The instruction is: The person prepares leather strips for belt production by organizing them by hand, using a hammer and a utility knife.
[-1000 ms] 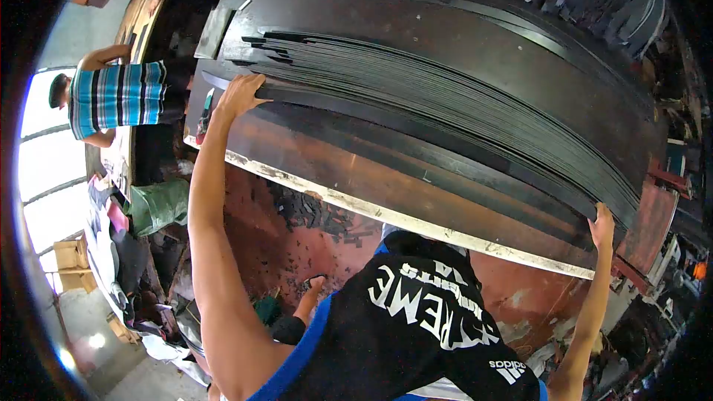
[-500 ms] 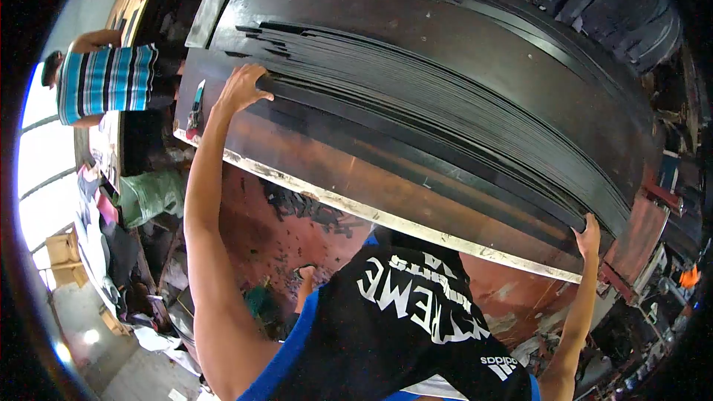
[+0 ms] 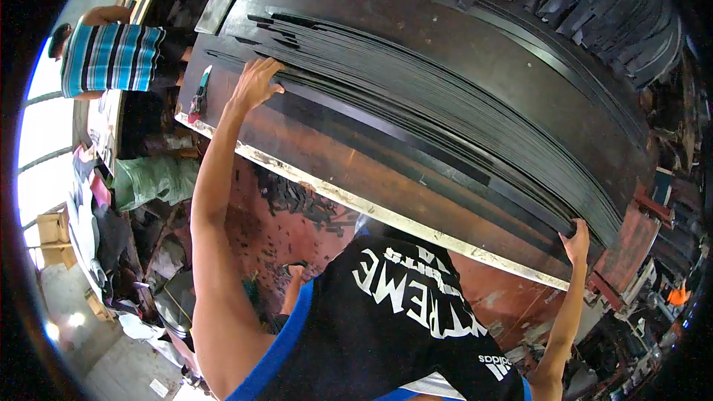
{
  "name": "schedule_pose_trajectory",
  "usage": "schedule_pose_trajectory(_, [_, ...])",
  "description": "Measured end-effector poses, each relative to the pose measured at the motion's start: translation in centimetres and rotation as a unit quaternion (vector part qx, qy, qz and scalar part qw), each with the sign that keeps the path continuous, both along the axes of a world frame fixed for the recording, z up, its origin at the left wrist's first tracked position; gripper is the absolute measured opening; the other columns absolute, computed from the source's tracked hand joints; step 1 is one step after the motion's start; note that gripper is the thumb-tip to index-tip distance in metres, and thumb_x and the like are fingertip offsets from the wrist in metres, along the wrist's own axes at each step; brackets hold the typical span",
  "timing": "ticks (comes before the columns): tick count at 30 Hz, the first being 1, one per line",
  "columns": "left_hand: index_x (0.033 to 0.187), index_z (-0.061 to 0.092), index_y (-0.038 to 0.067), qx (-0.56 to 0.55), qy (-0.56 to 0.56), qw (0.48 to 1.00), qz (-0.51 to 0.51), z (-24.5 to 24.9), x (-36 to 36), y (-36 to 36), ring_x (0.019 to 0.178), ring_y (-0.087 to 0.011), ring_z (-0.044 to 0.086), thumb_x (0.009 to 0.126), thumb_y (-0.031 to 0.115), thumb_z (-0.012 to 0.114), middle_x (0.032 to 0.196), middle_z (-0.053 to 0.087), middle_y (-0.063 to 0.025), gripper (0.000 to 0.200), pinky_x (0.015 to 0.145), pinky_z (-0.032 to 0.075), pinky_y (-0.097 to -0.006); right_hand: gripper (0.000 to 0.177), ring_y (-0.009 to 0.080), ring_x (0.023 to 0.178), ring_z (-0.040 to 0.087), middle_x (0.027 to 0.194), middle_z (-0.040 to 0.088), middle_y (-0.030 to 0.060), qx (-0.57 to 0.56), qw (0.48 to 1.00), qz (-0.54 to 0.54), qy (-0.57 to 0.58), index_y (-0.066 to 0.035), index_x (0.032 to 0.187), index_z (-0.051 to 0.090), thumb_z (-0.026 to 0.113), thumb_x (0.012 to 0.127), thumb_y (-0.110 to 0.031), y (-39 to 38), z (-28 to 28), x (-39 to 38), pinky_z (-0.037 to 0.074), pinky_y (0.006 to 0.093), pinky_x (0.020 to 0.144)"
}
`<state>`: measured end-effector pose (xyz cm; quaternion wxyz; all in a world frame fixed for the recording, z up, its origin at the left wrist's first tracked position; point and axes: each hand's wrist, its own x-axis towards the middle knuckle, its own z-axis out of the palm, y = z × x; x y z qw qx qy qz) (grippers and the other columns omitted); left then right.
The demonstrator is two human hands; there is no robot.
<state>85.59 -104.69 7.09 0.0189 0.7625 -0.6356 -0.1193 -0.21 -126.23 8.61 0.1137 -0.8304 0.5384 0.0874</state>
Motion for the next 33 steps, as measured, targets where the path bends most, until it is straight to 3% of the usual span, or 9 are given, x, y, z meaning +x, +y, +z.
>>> schedule_pose_trajectory(2, [0.113, 0.059, 0.008, 0.023, -0.034, 0.999, -0.017, 0.4, 0.1, -0.2, 0.116, -0.0332, 0.052, 0.068, 0.025, 0.078, 0.116, 0.060, -0.0088, 0.052, 0.102, 0.038, -0.0458, 0.048, 0.0393, 0.100, 0.057, 0.106, 0.060, 0.0159, 0.013, 1.000, -0.002, 0.016, -0.003, 0.105, 0.055, 0.083, 0.067, -0.014, -0.1, -0.7, -1.1, 0.047, 0.0438, 0.085])
schedule_pose_trajectory(5, [0.110, 0.059, 0.008, 0.007, -0.001, 1.000, 0.011, 0.2, -0.3, -0.2, 0.114, -0.0328, 0.053, 0.068, 0.025, 0.078, 0.114, 0.061, -0.0092, 0.049, 0.100, 0.038, -0.0463, 0.050, 0.0395, 0.096, 0.058, 0.101, 0.061, 0.0165, 0.010, 1.000, -0.004, 0.029, -0.005, 0.104, 0.055, 0.084, 0.065, -0.014, 0.1, -1.1, -1.4, 0.047, 0.0452, 0.082])
schedule_pose_trajectory(11, [0.115, 0.055, 0.008, 0.003, -0.023, 1.000, -0.016, -0.5, -0.1, 0.2, 0.113, -0.0316, 0.053, 0.077, 0.024, 0.073, 0.114, 0.061, -0.0094, 0.045, 0.101, 0.037, -0.0451, 0.046, 0.0398, 0.096, 0.058, 0.097, 0.062, 0.0166, 0.005, 1.000, -0.003, 0.013, -0.005, 0.104, 0.056, 0.081, 0.067, -0.014, 0.3, -0.8, -1.4, 0.048, 0.0454, 0.080])
schedule_pose_trajectory(18, [0.119, 0.054, 0.011, -0.092, -0.091, 0.991, -0.021, -2.2, -0.4, 0.8, 0.112, -0.0284, 0.054, 0.084, 0.027, 0.066, 0.116, 0.061, -0.0065, 0.041, 0.101, 0.036, -0.0451, 0.051, 0.0390, 0.103, 0.058, 0.109, 0.061, 0.0165, -0.029, 0.997, -0.030, 0.066, -0.006, 0.116, 0.052, 0.077, 0.072, -0.013, 1.6, -2.3, -2.9, 0.048, 0.0464, 0.085])
schedule_pose_trajectory(20, [0.121, 0.054, 0.013, -0.100, -0.071, 0.992, -0.022, -2.3, -0.1, 0.7, 0.116, -0.0284, 0.054, 0.083, 0.029, 0.066, 0.119, 0.061, -0.0055, 0.043, 0.103, 0.035, -0.0471, 0.056, 0.0378, 0.108, 0.056, 0.118, 0.058, 0.0155, -0.068, 0.994, 0.017, 0.090, -0.006, 0.121, 0.049, 0.077, 0.073, -0.013, 1.8, -2.8, -3.7, 0.048, 0.0467, 0.087])
schedule_pose_trajectory(27, [0.119, 0.054, 0.014, 0.013, -0.061, 0.998, -0.022, -0.5, -1.1, 3.0, 0.116, -0.0283, 0.053, 0.080, 0.030, 0.068, 0.118, 0.061, -0.0043, 0.044, 0.105, 0.033, -0.0536, 0.060, 0.0367, 0.117, 0.051, 0.131, 0.053, 0.0143, -0.006, 0.987, -0.012, 0.161, -0.005, 0.129, 0.045, 0.074, 0.077, -0.015, 2.6, -2.9, -3.8, 0.049, 0.0488, 0.088])
schedule_pose_trajectory(33, [0.119, 0.056, 0.014, -0.025, -0.052, 0.998, -0.010, -1.6, -0.5, 3.8, 0.117, -0.0274, 0.052, 0.080, 0.027, 0.069, 0.118, 0.061, -0.0043, 0.044, 0.104, 0.032, -0.0542, 0.063, 0.0366, 0.122, 0.049, 0.136, 0.050, 0.0144, 0.012, 0.988, -0.024, 0.153, -0.005, 0.134, 0.043, 0.073, 0.079, -0.014, 2.9, -2.9, -3.9, 0.047, 0.0497, 0.092])
